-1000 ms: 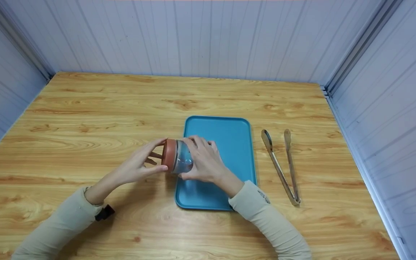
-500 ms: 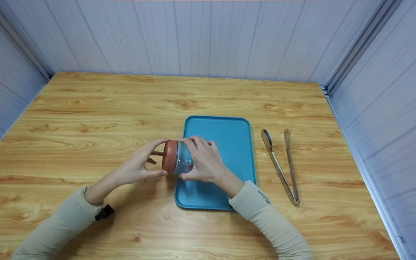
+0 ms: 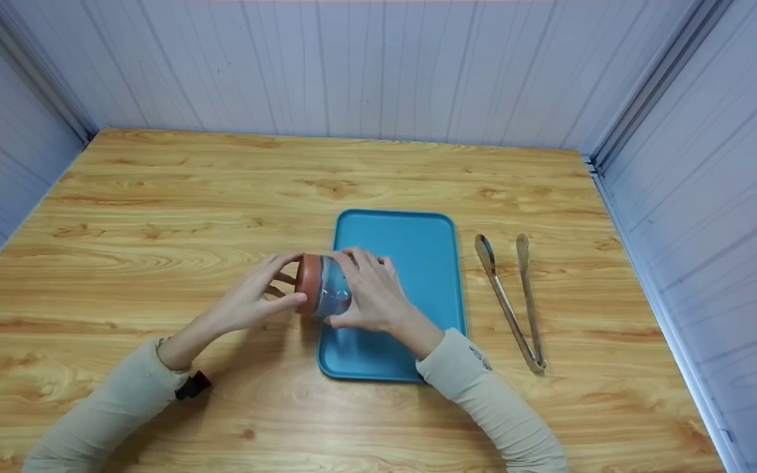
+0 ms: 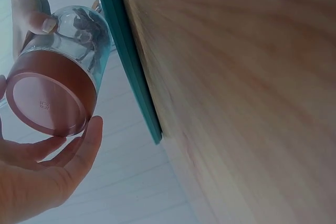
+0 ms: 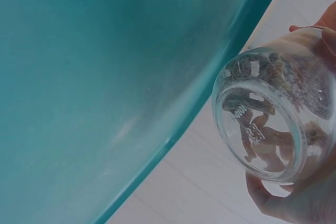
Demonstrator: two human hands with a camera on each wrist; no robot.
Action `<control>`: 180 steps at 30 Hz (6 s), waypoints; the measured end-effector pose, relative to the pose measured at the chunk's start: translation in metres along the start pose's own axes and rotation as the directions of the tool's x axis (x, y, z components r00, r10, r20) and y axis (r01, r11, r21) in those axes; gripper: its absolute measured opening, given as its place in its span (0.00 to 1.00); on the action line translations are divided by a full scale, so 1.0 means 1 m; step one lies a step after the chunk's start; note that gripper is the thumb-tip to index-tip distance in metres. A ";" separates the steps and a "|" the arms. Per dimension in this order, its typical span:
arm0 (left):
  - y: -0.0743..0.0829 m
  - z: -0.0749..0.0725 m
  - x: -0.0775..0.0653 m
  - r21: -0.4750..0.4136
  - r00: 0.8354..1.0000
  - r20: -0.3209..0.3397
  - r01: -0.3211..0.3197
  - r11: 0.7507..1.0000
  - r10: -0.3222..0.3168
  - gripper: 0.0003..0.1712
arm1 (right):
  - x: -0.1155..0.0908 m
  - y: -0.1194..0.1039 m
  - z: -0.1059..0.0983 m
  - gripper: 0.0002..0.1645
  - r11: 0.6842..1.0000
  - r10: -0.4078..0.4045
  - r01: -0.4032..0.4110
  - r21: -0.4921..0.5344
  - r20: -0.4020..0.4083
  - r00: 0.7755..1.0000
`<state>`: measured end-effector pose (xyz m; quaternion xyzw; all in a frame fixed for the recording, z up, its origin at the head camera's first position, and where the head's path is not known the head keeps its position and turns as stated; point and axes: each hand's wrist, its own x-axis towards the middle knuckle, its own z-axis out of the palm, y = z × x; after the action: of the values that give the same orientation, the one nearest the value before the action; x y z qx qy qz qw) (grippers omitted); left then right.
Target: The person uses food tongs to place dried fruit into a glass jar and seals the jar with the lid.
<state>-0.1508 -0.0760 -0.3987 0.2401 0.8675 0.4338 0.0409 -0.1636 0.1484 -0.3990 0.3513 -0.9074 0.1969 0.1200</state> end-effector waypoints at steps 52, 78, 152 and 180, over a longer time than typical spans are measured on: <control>-0.002 -0.001 -0.003 0.030 0.996 0.027 -0.089 0.996 0.088 0.44 | 0.000 0.001 0.000 0.53 1.000 0.000 0.000 0.008 0.016 1.000; 0.002 0.000 -0.001 -0.042 1.000 -0.001 -0.008 0.999 0.008 0.44 | 0.002 -0.001 0.002 0.54 1.000 -0.023 0.023 -0.002 -0.003 1.000; -0.001 -0.002 -0.005 0.096 0.993 -0.005 -0.120 0.988 0.121 0.49 | 0.002 -0.003 0.002 0.54 0.997 -0.043 0.043 0.061 -0.010 0.999; 0.002 -0.012 -0.009 -0.264 0.983 -0.035 -0.181 0.947 0.179 0.46 | 0.001 -0.002 0.000 0.56 0.904 -0.047 0.095 0.418 -0.123 0.991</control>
<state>-0.1459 -0.0878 -0.3909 0.3083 0.7759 0.5496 0.0287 -0.1635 0.1464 -0.3981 0.3906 -0.8218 0.4031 0.0978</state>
